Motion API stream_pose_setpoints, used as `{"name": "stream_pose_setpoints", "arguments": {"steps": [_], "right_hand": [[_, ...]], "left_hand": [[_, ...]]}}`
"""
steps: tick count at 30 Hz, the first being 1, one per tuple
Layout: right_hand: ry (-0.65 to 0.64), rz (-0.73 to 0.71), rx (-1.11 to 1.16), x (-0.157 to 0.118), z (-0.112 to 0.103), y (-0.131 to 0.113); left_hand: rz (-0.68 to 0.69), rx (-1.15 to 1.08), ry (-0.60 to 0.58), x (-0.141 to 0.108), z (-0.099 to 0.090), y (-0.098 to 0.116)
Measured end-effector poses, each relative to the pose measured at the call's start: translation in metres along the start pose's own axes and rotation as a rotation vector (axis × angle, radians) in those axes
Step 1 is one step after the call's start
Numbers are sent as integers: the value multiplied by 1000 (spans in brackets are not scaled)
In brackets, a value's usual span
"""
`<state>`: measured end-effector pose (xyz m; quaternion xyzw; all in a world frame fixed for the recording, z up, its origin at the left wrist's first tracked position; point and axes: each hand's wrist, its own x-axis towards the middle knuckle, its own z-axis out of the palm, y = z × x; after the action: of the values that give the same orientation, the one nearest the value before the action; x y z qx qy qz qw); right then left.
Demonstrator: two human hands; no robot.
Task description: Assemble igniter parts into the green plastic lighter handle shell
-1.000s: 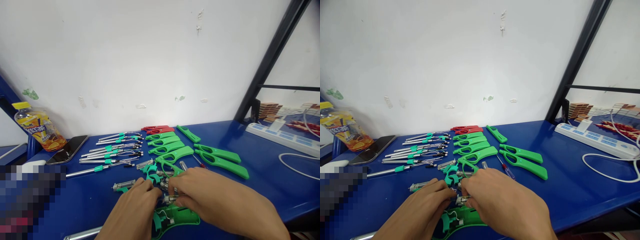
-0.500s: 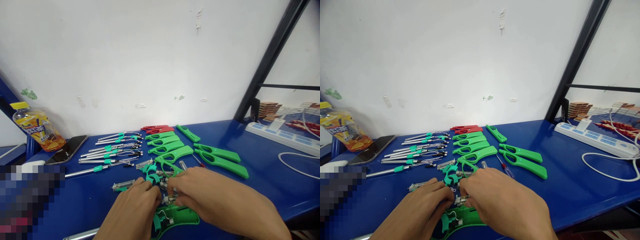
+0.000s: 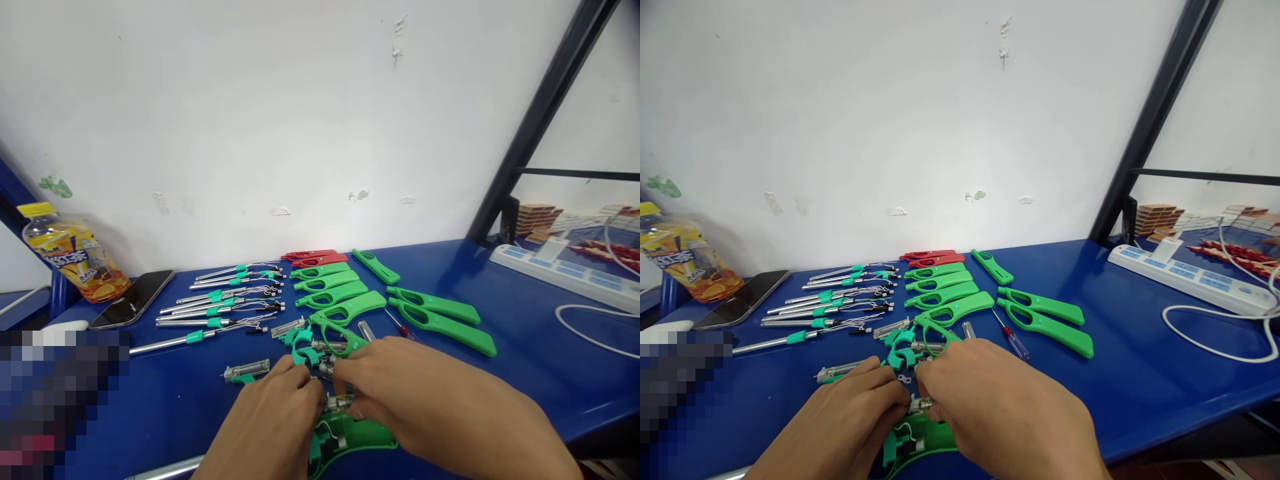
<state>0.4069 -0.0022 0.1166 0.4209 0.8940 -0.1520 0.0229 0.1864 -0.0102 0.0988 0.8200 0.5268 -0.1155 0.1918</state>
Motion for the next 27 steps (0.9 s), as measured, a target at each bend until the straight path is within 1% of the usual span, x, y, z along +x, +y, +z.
{"name": "stream_pose_setpoints", "arguments": {"steps": [3, 7, 11, 18, 23, 27], "right_hand": [[-9, -2, -28, 3, 0, -3], [-27, 12, -25, 3, -1, -4], [-26, 36, 5, 0, -3, -3], [-4, 77, 5, -2, -5, -3], [36, 47, 18, -4, -1, 0], [37, 41, -6, -5, 1, 2]], "left_hand": [[7, 10, -8, 0, 1, 1], [20, 3, -43, 1, 5, -2], [8, 10, -23, 1, 5, -3], [-43, 30, -19, -2, 0, 0], [-30, 6, 18, -8, 6, -5], [-7, 11, 22, -5, 6, -3]]}}
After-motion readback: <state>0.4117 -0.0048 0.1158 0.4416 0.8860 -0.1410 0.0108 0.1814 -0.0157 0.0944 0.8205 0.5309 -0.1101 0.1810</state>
